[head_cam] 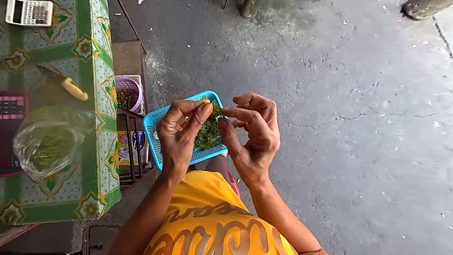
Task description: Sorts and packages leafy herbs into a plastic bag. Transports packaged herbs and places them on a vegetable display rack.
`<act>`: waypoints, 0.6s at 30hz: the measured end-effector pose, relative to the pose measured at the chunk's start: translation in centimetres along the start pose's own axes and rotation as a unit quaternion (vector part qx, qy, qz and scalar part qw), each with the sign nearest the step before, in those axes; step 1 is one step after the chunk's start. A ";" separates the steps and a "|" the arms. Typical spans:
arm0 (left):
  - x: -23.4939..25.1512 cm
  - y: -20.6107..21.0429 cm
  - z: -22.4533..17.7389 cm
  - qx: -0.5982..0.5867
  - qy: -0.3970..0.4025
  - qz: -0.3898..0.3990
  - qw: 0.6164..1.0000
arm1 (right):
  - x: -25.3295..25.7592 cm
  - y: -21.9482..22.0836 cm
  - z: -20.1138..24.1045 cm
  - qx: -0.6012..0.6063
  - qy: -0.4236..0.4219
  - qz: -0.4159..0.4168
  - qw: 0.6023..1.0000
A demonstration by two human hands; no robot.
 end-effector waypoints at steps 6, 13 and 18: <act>-0.5 -0.5 0.2 -0.033 -0.081 -0.002 0.996 | 0.7 1.2 0.1 -0.003 0.003 0.063 0.998; -0.8 -2.2 1.1 -0.008 -0.119 0.033 0.992 | -0.1 1.7 -2.1 0.284 0.306 0.194 0.888; -1.2 -2.3 2.0 0.077 -0.077 0.016 0.994 | -0.2 3.0 -3.1 0.346 0.380 0.167 0.841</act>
Point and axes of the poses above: each hand's wrist, its own x-axis towards the middle knuckle, its own y-axis out of the palm, z = x × y, the point moved 2 cm from there along x, towards the middle knuckle
